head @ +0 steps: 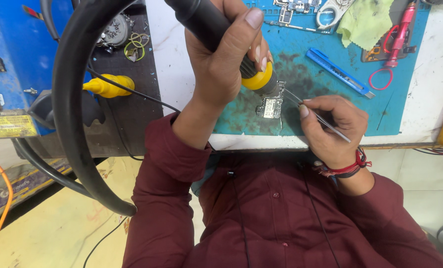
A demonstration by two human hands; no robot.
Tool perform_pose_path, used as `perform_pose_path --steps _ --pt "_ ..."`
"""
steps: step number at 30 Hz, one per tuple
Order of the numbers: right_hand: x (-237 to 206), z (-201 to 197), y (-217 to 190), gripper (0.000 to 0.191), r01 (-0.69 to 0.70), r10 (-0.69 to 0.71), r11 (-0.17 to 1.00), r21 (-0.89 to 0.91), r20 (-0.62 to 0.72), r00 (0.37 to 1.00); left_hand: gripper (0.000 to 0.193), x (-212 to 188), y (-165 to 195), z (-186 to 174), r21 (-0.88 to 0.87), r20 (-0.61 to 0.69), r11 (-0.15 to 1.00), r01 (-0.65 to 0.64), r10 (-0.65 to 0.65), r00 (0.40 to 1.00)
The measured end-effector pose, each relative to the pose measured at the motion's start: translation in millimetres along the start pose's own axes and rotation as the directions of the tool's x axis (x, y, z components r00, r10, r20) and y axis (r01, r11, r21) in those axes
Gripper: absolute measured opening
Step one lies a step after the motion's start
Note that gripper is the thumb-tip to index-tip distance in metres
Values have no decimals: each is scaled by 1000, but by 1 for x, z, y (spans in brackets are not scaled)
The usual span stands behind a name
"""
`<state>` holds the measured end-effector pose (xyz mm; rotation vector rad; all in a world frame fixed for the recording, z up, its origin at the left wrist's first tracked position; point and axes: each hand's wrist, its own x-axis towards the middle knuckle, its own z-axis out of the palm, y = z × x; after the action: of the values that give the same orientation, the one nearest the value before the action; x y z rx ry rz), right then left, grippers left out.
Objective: The person cleans a small circuit board with a cloth, then uses a hot air gun and tweezers to heat and adjust components. They continue by soldering multiple points on the board with a soldering iron and solder wire, occasionally using tweezers to hold parts in place.
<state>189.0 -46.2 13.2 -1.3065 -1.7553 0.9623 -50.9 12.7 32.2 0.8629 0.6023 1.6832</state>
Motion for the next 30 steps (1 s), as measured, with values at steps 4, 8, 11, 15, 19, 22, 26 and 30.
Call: perform_pose_path --steps 4,8,11,15,19,22,26,30 --pt "-3 -1 6 8 10 -10 1000 13 -18 1000 20 -4 -3 -3 1 -19 1000 8 -8 1000" --pt "-15 -8 8 6 10 -8 996 85 -29 1000 20 -13 3 9 -39 -93 999 -6 3 996" --pt "-21 -11 8 6 28 -16 982 187 -62 998 27 -34 29 27 -190 -68 977 -99 88 994" --pt "-33 -12 6 9 3 9 965 261 -46 999 46 -117 83 57 38 -109 957 -287 290 951" --pt "-42 -15 9 10 18 -7 962 273 -42 999 62 -159 100 55 562 -387 628 -539 775 499" --pt "-47 -17 12 11 100 -95 951 291 -33 995 80 -173 142 7 491 -447 647 -584 762 468" --pt "-53 -18 14 10 99 -93 953 287 -35 995 76 -179 129 -40 537 -529 735 -415 676 512" --pt "-56 -21 16 9 93 -79 961 259 -65 995 68 -181 89 -59 509 -617 826 -243 547 566"
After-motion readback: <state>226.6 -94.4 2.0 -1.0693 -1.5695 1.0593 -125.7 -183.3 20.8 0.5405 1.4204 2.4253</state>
